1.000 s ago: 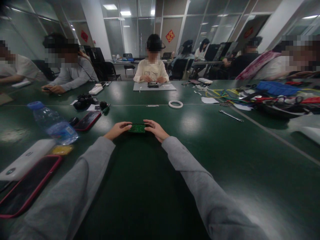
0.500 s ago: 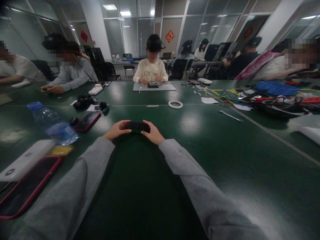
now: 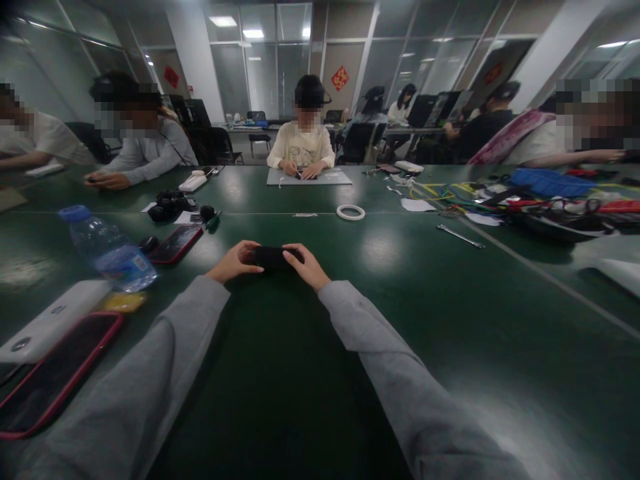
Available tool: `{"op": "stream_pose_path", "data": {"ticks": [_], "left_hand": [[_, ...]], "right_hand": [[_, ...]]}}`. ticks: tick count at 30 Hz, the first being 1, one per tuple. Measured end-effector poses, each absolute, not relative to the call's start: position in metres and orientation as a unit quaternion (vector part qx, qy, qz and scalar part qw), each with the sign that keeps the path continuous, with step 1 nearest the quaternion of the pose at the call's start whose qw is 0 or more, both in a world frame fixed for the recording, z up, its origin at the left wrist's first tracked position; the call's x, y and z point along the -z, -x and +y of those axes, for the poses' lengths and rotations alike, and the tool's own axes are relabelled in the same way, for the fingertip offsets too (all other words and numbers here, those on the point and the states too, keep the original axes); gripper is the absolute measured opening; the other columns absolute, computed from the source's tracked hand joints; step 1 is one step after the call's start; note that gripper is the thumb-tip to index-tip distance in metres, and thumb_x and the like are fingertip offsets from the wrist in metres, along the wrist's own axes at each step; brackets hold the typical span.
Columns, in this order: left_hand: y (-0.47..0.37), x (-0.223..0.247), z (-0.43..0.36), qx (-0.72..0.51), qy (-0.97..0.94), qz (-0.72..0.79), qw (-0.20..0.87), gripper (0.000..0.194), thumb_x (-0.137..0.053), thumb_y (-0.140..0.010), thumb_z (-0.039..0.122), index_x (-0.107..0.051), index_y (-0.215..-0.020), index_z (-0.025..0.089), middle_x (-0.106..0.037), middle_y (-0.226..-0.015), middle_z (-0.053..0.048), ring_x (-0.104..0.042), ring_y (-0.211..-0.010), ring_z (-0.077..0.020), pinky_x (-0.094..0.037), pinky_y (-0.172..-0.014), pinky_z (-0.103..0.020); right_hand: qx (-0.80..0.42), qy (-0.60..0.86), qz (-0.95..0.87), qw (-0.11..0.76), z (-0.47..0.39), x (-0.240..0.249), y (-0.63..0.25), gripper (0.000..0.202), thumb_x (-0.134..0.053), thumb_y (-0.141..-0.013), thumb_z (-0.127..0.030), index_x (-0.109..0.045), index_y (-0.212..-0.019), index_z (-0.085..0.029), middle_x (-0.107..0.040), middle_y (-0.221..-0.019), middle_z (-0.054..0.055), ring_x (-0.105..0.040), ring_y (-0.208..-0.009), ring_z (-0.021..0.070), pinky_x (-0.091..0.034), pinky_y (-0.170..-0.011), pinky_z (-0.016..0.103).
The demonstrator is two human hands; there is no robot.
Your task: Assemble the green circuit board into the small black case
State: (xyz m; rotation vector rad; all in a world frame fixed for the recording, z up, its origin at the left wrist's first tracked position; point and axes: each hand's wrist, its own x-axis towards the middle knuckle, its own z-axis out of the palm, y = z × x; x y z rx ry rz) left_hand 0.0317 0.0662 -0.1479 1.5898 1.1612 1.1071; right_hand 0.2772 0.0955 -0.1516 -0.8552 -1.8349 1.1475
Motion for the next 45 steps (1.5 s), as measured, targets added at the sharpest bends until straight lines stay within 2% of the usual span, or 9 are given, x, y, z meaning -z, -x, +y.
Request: {"op": "stream_pose_path", "data": {"ticks": [8,15,22,31,40,45], "left_hand": [[-0.035,0.15,0.066,-0.455,-0.657,0.455,0.393,0.072,-0.086,-0.048,0.026,-0.047,-0.108,0.018,-0.051,-0.125,-0.012,-0.057,-0.097,-0.0192,-0.047,-0.086,-0.041],[-0.032,0.143,0.063,-0.489,-0.589,0.446,0.463,0.06,-0.081,-0.059,0.03,-0.049,-0.108,0.017,-0.06,-0.115,-0.011,-0.058,-0.102,-0.0194,-0.044,-0.093,-0.041],[-0.029,0.145,0.063,-0.51,-0.545,0.446,0.495,0.063,-0.079,-0.063,0.028,-0.052,-0.119,0.018,-0.061,-0.118,-0.011,-0.059,-0.106,-0.0206,-0.043,-0.098,-0.043],[-0.031,0.145,0.065,-0.523,-0.552,0.429,0.488,0.052,-0.075,-0.068,0.029,-0.056,-0.115,0.017,-0.061,-0.123,-0.013,-0.054,-0.118,-0.0231,-0.036,-0.106,-0.044],[-0.03,0.151,0.069,-0.533,-0.548,0.446,0.466,0.043,-0.069,-0.074,0.036,-0.062,-0.112,0.016,-0.063,-0.121,-0.011,-0.057,-0.112,-0.0215,-0.038,-0.103,-0.041],[-0.03,0.151,0.069,-0.532,-0.543,0.446,0.473,0.042,-0.069,-0.074,0.037,-0.063,-0.111,0.017,-0.063,-0.119,-0.01,-0.058,-0.108,-0.0203,-0.04,-0.1,-0.039]], "right_hand": [[-0.346,0.326,-0.774,0.418,0.097,0.165,-0.274,0.044,-0.063,-0.081,-0.043,-0.049,-0.117,-0.022,-0.052,-0.112,0.007,-0.053,-0.105,0.0211,-0.043,-0.096,0.04],[-0.317,0.303,-0.8,0.41,0.092,0.157,-0.276,0.04,-0.067,-0.077,-0.031,-0.049,-0.112,-0.022,-0.052,-0.112,0.006,-0.052,-0.104,0.0207,-0.044,-0.093,0.038],[-0.305,0.287,-0.816,0.398,0.088,0.152,-0.275,0.04,-0.066,-0.077,-0.023,-0.048,-0.113,-0.022,-0.052,-0.113,0.005,-0.052,-0.106,0.0205,-0.043,-0.092,0.038],[-0.266,0.303,-0.825,0.396,0.088,0.155,-0.274,0.046,-0.07,-0.075,-0.026,-0.045,-0.114,-0.022,-0.051,-0.113,0.006,-0.052,-0.104,0.0212,-0.044,-0.09,0.039],[-0.236,0.324,-0.844,0.356,0.078,0.15,-0.271,0.05,-0.067,-0.079,-0.043,-0.042,-0.116,-0.022,-0.054,-0.111,0.008,-0.055,-0.101,0.0231,-0.046,-0.089,0.041],[-0.186,0.33,-0.864,0.332,0.076,0.15,-0.271,0.056,-0.063,-0.082,-0.043,-0.038,-0.127,-0.021,-0.053,-0.118,0.011,-0.054,-0.108,0.0258,-0.046,-0.091,0.045]]}}
